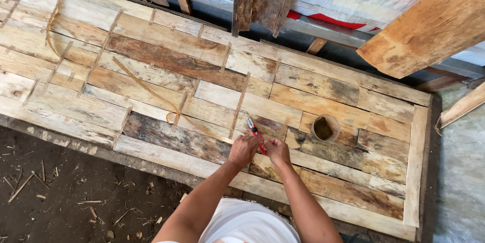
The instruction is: The person is measuring and cutting wood panels with a utility knife to fit a specific pattern.
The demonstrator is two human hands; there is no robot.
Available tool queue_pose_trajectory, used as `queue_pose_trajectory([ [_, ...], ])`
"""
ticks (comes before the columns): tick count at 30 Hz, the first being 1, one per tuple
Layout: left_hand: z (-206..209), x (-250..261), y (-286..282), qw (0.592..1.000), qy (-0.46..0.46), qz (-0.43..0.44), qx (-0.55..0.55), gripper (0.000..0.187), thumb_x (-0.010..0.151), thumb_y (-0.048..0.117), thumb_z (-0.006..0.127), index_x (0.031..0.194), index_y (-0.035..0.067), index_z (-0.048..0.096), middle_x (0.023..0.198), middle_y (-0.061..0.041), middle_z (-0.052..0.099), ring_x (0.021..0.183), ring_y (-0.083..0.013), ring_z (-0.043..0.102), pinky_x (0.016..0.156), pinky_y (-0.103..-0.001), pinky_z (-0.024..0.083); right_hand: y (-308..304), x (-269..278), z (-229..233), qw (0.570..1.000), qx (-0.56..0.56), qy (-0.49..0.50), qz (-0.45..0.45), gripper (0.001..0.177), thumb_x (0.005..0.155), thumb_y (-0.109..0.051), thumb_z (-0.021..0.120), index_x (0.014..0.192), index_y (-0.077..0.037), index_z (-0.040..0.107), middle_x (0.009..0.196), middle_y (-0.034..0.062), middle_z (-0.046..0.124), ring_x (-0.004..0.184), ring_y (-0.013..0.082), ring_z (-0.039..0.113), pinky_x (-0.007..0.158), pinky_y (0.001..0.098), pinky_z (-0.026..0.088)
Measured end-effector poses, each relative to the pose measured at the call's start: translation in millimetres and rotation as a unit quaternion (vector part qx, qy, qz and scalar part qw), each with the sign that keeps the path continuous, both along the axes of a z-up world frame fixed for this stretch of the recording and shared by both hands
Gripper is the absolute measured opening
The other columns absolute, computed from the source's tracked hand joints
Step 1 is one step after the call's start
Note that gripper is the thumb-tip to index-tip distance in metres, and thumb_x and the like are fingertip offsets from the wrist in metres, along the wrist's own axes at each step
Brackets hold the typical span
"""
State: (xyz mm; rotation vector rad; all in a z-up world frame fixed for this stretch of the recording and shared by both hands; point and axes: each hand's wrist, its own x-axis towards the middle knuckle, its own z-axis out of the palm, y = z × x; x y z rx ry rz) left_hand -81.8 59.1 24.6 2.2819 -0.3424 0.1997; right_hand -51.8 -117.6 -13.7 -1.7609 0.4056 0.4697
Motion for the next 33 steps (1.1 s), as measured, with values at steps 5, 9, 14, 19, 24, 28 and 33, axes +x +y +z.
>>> queue_pose_trajectory([
  [5, -6, 26, 17, 0.986, 0.129, 0.045, 0.097, 0.040, 0.104, 0.013, 0.050, 0.143, 0.017, 0.057, 0.113, -0.011, 0.068, 0.085, -0.0274, 0.066, 0.081, -0.040, 0.053, -11, 4, -1, 0.998, 0.067, 0.004, -0.009, 0.020, 0.102, -0.018, 0.060, 0.113, -0.006, 0.070, 0.081, 0.0020, 0.069, 0.066, 0.0089, 0.056, 0.060, 0.0262, 0.047],
  [9, 14, 49, 40, 0.951, 0.184, 0.130, 0.211, 0.056, 0.100, 0.022, 0.053, 0.155, 0.016, 0.044, 0.126, -0.016, 0.060, 0.102, -0.0275, 0.060, 0.091, -0.043, 0.050, -16, 8, -8, 0.994, 0.097, -0.046, 0.013, 0.029, 0.106, -0.021, 0.053, 0.127, -0.009, 0.068, 0.085, 0.0016, 0.063, 0.071, 0.0095, 0.052, 0.065, 0.0252, 0.046],
  [14, 39, 55, 26, 0.936, -0.016, 0.201, 0.289, 0.078, 0.073, 0.036, 0.065, 0.145, 0.012, 0.049, 0.134, -0.022, 0.060, 0.123, -0.0371, 0.058, 0.099, -0.058, 0.045, -9, 16, -2, 0.990, 0.124, -0.069, -0.027, 0.031, 0.107, -0.025, 0.053, 0.125, -0.003, 0.066, 0.096, -0.0011, 0.063, 0.084, 0.0087, 0.057, 0.077, 0.0251, 0.049],
  [19, 25, 32, -22, 0.997, 0.065, -0.035, -0.036, 0.028, 0.094, 0.028, 0.064, 0.112, 0.007, 0.072, 0.117, -0.011, 0.076, 0.109, -0.0263, 0.071, 0.103, -0.046, 0.052, -14, 21, -13, 0.980, 0.169, -0.088, -0.064, 0.034, 0.108, -0.029, 0.053, 0.126, -0.003, 0.063, 0.106, -0.0026, 0.066, 0.094, 0.0082, 0.060, 0.083, 0.0260, 0.049],
  [24, 7, 13, -68, 0.989, 0.076, -0.027, -0.122, 0.026, 0.086, 0.016, 0.068, 0.107, 0.002, 0.072, 0.111, -0.021, 0.072, 0.105, -0.0385, 0.069, 0.092, -0.046, 0.054, -25, 17, -15, 0.973, 0.201, -0.061, -0.092, 0.035, 0.106, -0.031, 0.055, 0.126, -0.005, 0.065, 0.101, 0.0048, 0.068, 0.091, 0.0111, 0.062, 0.083, 0.0274, 0.051],
  [28, 10, 10, -76, 0.988, 0.088, -0.009, -0.124, 0.019, 0.090, 0.017, 0.066, 0.101, 0.003, 0.071, 0.102, -0.020, 0.074, 0.098, -0.0399, 0.070, 0.085, -0.047, 0.055, -39, 10, -16, 0.968, 0.234, -0.055, -0.075, 0.035, 0.108, -0.031, 0.056, 0.126, -0.003, 0.066, 0.102, 0.0071, 0.067, 0.091, 0.0131, 0.061, 0.082, 0.0286, 0.050],
  [33, 11, 13, -71, 0.981, 0.138, 0.083, -0.112, 0.022, 0.093, 0.021, 0.061, 0.106, 0.011, 0.076, 0.082, -0.018, 0.074, 0.074, -0.0396, 0.071, 0.063, -0.051, 0.055, -51, 7, 43, 0.951, 0.298, -0.002, -0.085, 0.040, 0.102, -0.032, 0.041, 0.128, -0.008, 0.060, 0.109, 0.0068, 0.071, 0.097, 0.0148, 0.067, 0.086, 0.0307, 0.051],
])
